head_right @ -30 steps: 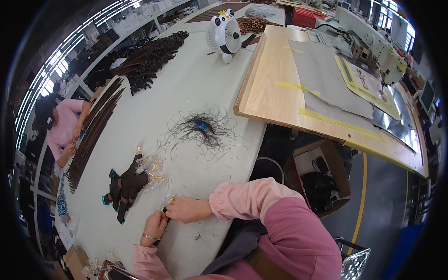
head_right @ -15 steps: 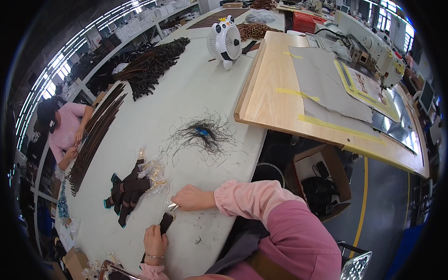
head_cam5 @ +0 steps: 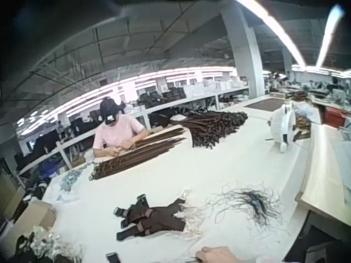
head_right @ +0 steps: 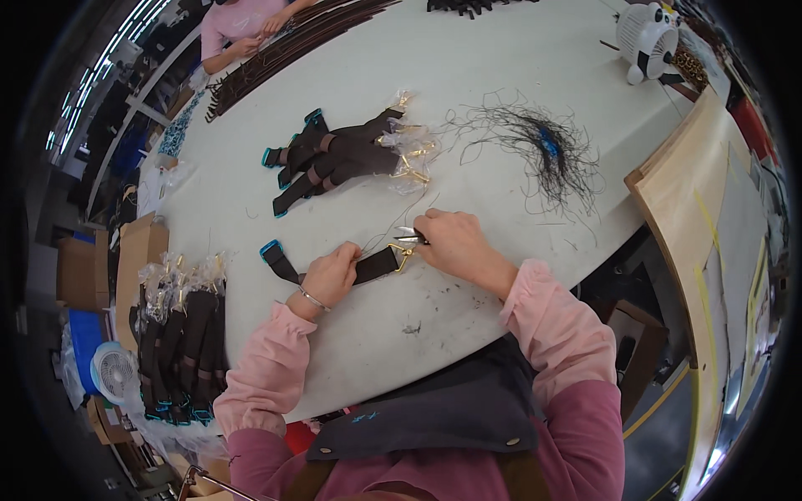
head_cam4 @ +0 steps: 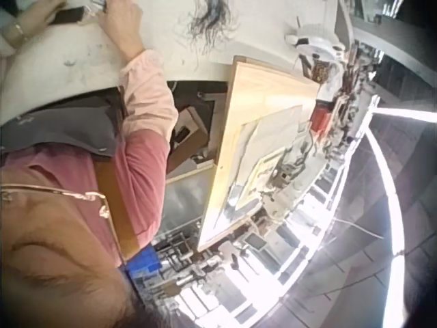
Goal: The person uses a small tool to attach gold-colored metal hooks to the ends of brown fabric straps. They repeatedly pick up a strap, insert the hook, and secure it before placing the finished item on a growing pile on the table.
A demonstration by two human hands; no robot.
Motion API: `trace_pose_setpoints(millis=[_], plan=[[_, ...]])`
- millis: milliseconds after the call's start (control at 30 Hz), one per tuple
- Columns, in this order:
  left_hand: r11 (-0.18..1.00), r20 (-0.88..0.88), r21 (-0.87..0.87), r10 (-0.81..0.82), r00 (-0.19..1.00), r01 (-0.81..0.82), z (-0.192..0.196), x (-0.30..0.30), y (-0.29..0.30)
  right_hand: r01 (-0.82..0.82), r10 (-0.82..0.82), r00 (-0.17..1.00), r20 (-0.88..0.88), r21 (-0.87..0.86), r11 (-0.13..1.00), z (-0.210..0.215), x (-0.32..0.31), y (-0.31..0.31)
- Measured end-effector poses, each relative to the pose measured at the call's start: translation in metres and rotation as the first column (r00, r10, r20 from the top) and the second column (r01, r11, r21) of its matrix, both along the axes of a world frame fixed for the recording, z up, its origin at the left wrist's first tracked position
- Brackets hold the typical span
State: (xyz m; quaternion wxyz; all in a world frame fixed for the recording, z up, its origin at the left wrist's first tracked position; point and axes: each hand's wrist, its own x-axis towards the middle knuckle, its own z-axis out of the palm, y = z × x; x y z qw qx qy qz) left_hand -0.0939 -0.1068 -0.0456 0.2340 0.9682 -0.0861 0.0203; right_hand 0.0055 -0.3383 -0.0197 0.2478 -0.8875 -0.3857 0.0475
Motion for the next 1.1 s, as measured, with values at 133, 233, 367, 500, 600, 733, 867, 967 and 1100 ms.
trace_pose_setpoints(millis=[133,233,367,500,600,733,867,967,1100], plan=[[0.978,-0.035,0.207,0.011,0.999,-0.004,0.003,-0.009,-0.014,0.052,-0.049,0.998,0.045,-0.064,0.997,-0.011,0.003,-0.008],[0.968,0.14,0.246,-0.082,0.987,0.045,0.02,0.0,-0.017,0.027,-0.023,0.998,0.058,-0.06,0.998,-0.009,0.001,-0.012],[0.969,0.165,0.224,-0.14,0.976,0.101,0.026,0.01,-0.036,-0.021,0.03,0.987,0.159,-0.053,0.998,-0.008,0.0,-0.014],[0.915,0.164,0.39,-0.183,0.969,0.107,0.003,0.011,-0.044,-0.058,0.051,0.971,0.234,0.024,0.998,0.01,0.001,-0.009],[0.916,0.211,0.394,-0.169,0.963,0.074,-0.008,0.007,-0.043,-0.1,0.103,0.992,0.078,-0.04,0.994,0.033,0.003,0.002],[0.998,0.135,0.067,-0.014,0.991,0.005,-0.008,0.013,-0.037,-0.174,0.166,0.983,-0.078,-0.101,0.98,0.028,0.014,0.014],[0.977,0.044,-0.206,0.071,0.997,-0.06,-0.006,0.017,-0.035,-0.393,0.389,0.92,-0.056,-0.113,0.913,0.016,0.028,0.017],[0.967,0.022,-0.241,0.092,0.996,-0.084,-0.004,0.018,-0.035,-0.44,0.429,0.898,-0.1,-0.134,0.888,0.014,0.029,0.022],[0.97,-0.014,-0.218,0.102,0.995,-0.103,-0.003,0.018,-0.036,-0.448,0.441,0.894,-0.077,-0.129,0.885,0.011,0.026,0.025]])
